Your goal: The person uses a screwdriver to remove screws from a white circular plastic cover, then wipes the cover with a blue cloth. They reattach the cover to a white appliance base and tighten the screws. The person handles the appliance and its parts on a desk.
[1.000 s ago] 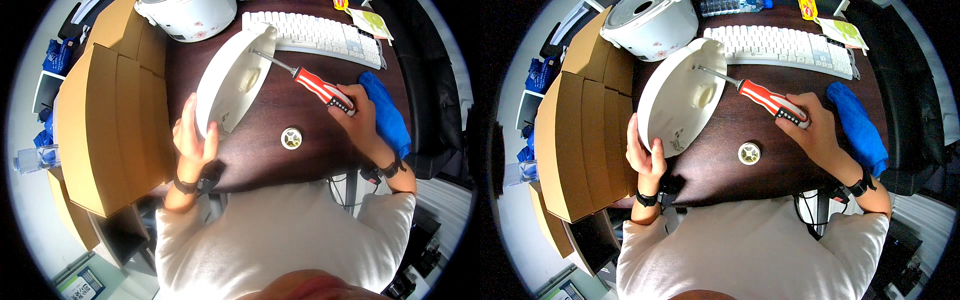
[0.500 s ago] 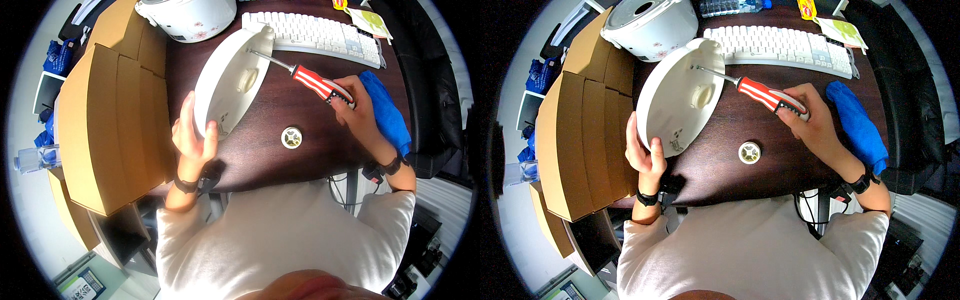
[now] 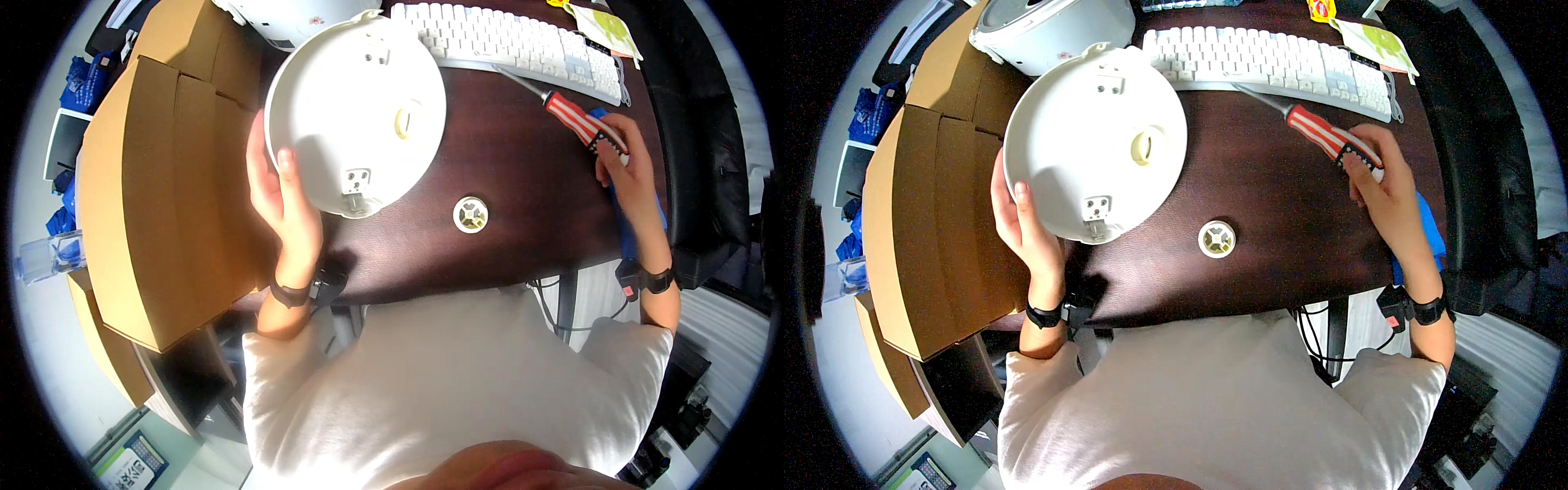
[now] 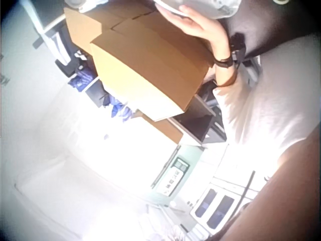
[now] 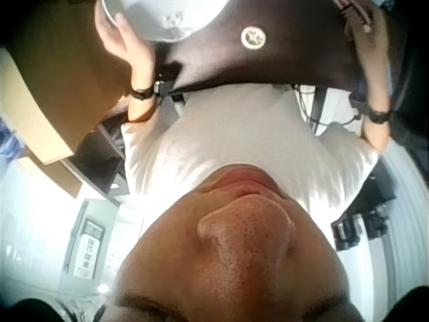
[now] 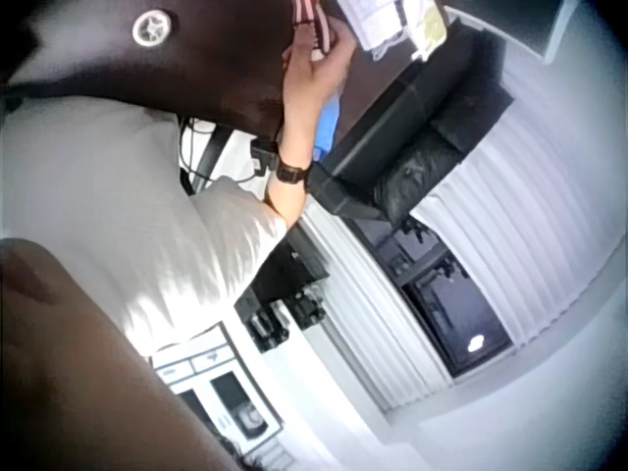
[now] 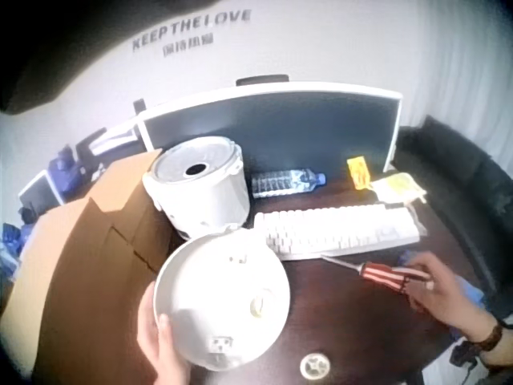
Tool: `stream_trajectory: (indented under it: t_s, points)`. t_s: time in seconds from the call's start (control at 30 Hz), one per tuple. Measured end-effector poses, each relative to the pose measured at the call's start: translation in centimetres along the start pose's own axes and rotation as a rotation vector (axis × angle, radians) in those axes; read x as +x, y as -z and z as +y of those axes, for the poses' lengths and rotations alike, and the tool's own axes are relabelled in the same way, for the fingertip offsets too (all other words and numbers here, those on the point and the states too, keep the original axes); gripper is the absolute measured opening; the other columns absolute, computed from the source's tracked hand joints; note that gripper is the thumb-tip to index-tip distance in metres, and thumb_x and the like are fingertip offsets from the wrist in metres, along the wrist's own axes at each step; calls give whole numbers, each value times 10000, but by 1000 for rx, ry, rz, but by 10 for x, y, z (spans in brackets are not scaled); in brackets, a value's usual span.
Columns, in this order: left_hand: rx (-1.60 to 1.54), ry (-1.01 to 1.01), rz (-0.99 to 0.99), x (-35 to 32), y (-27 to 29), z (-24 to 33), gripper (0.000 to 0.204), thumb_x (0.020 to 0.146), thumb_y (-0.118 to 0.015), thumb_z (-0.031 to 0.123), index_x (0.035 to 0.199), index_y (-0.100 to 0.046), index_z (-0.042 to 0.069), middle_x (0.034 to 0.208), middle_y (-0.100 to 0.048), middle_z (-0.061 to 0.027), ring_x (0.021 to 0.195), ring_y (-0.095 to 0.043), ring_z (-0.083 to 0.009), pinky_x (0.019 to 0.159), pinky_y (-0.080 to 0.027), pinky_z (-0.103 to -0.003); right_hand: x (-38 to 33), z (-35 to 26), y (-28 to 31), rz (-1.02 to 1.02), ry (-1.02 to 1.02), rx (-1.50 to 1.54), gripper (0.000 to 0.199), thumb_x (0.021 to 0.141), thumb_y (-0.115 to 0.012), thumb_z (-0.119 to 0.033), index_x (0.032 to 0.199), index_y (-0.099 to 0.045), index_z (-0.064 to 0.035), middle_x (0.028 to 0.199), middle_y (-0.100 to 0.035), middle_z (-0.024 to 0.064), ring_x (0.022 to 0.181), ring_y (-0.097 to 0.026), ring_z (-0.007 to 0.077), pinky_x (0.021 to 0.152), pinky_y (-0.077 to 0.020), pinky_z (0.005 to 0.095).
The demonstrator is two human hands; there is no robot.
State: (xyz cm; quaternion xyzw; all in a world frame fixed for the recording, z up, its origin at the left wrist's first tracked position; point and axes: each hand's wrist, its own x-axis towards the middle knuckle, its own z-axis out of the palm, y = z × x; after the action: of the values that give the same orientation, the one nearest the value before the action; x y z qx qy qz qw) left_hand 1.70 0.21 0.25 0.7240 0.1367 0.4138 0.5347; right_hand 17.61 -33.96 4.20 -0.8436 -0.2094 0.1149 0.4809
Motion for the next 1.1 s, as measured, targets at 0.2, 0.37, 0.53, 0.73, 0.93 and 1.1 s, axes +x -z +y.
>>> stream_trajectory:
  t_s: [0.2,0.37,0.53,0.73,0.93,1.1]
  points:
    - [-141,209,-72,-1,-7,-11,449,937,-502,214,1290,-419,-49,1204,-534,-140,1055,-523,-169,915,-411,-296,-11,35,-12,-4,85,-304,288,887,-583,-158,1130,-485,-37,855,-591,88,699,-589,178,592,-447,275]
    - [-148,282,-58,0,-7,-22,432,938,-498,220,1271,-444,-48,1196,-537,-129,1049,-528,-165,908,-417,-292,-17,48,-15,-82,107,-472,348,817,-645,-123,1117,-495,-30,915,-595,157,847,-598,330,738,-469,360]
    - [-125,295,-76,2,-7,-26,426,950,-457,210,1291,-423,-44,1188,-545,-140,1045,-545,-179,894,-446,-303,-11,53,-7,-197,333,-770,429,728,-693,-92,1113,-511,-42,1041,-557,152,999,-529,337,860,-434,387]
    - [-162,329,-57,1,-9,-24,432,944,-470,219,1285,-430,-45,1180,-549,-142,1048,-544,-181,904,-438,-305,-5,19,-44,-361,533,-659,526,674,-744,-190,1119,-509,-36,1097,-522,152,1068,-474,331,938,-370,431]
    - [-165,339,-62,3,-10,-27,425,940,-474,212,1276,-441,-47,1187,-548,-143,1058,-541,-188,915,-430,-306,-9,17,-92,-554,498,-303,542,659,-761,-264,1105,-528,-62,1086,-532,119,1066,-477,310,937,-349,412]
    - [-156,339,-50,3,-9,-26,421,938,-477,207,1273,-445,-47,1193,-548,-142,1070,-538,-187,926,-424,-306,-4,21,-102,-562,598,-315,457,653,-768,-233,1020,-562,-55,1032,-544,109,1053,-491,294,939,-349,398]
